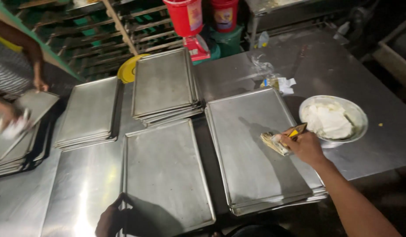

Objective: Greasing baking trays with a brush in a bakery.

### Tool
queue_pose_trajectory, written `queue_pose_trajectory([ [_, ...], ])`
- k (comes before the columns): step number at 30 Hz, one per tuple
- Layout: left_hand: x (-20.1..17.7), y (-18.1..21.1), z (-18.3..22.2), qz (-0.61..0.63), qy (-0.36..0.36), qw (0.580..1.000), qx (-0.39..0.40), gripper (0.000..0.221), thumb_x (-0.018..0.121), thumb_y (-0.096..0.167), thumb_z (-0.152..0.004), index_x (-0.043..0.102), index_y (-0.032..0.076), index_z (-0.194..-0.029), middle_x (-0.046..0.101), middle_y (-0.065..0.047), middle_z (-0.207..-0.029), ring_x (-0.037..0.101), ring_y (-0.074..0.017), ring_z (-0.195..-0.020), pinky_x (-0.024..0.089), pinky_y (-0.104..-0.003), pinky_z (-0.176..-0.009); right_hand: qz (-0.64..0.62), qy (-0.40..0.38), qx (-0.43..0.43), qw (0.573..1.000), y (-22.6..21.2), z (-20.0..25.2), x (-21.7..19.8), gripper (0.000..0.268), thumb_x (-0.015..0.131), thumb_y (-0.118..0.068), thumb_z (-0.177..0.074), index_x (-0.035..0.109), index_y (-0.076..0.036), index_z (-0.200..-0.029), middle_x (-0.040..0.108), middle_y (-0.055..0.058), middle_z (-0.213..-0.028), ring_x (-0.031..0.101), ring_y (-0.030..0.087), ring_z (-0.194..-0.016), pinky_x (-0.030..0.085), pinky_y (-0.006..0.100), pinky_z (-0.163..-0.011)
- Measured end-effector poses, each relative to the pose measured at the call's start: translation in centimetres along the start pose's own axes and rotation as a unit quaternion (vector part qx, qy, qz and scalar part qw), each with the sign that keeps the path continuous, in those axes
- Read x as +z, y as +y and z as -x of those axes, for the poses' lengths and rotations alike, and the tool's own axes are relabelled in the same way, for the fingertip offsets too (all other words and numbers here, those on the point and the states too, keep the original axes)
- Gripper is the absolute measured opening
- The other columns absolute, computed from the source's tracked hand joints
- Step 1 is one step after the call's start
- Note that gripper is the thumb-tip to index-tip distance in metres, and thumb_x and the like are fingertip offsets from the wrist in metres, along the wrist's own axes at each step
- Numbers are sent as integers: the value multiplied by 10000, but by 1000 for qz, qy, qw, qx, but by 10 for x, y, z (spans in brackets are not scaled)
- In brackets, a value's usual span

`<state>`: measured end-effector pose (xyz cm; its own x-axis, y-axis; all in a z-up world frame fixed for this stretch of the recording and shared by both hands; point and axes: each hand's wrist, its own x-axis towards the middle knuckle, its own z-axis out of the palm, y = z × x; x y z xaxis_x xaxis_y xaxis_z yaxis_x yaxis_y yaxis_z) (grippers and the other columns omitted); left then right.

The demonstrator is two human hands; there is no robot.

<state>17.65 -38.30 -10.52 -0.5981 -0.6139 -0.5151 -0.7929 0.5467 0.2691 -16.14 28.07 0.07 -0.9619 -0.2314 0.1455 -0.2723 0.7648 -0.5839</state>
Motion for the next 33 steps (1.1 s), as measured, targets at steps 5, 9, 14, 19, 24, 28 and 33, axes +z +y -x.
queue_pose_trajectory([
  [5,0,71,46,-149,-14,987,-54,1025,790,486,-868,176,264,-1658,804,-177,-1151,797,-292,-1054,610,-419,-957,-58,33,176,982,64,-21,-41,502,737,-516,-908,764,-18,-968,719,152,-688,664,207,-569,539,370,-551],
  [9,40,147,76,-50,134,986,88,619,731,347,-868,573,238,-1456,752,-236,-1083,725,-393,-1050,587,-485,-873,60,129,161,977,122,-40,-89,543,725,-538,-976,778,-1,-914,728,140,-734,712,239,-634,573,399,-602],
  [14,75,281,133,79,-13,979,189,556,710,347,-877,621,195,-1405,761,-288,-877,817,-298,-839,611,-392,-790,172,172,154,957,198,-96,-90,613,768,-597,-966,779,2,-837,686,178,-724,704,337,-686,565,473,-629],
  [19,97,354,164,187,-9,957,220,496,637,242,-913,612,175,-1404,782,-224,-907,796,-263,-802,605,-378,-721,246,28,223,943,221,-134,-56,651,639,-679,-1031,769,-50,-929,761,178,-770,774,311,-679,604,446,-669],
  [24,113,363,160,198,21,960,199,530,702,183,-871,589,156,-1388,769,-166,-1020,778,-245,-833,608,-365,-724,280,-69,152,945,222,-133,-61,485,716,-601,-849,799,-128,-921,750,115,-864,727,298,-869,521,492,-862],
  [28,103,367,174,266,-15,956,119,490,655,118,-911,641,166,-1398,788,-161,-897,733,-243,-714,604,-393,-654,267,-145,197,932,114,-120,-99,570,629,-623,-989,795,-80,-936,752,129,-897,760,278,-872,561,463,-883],
  [33,130,345,142,307,30,921,239,587,736,57,-827,620,107,-1401,797,-81,-882,700,-128,-725,608,-330,-639,-146,-132,57,979,53,-101,-23,460,690,-520,-926,785,-97,-1078,790,90,-926,740,200,-851,582,378,-783],
])
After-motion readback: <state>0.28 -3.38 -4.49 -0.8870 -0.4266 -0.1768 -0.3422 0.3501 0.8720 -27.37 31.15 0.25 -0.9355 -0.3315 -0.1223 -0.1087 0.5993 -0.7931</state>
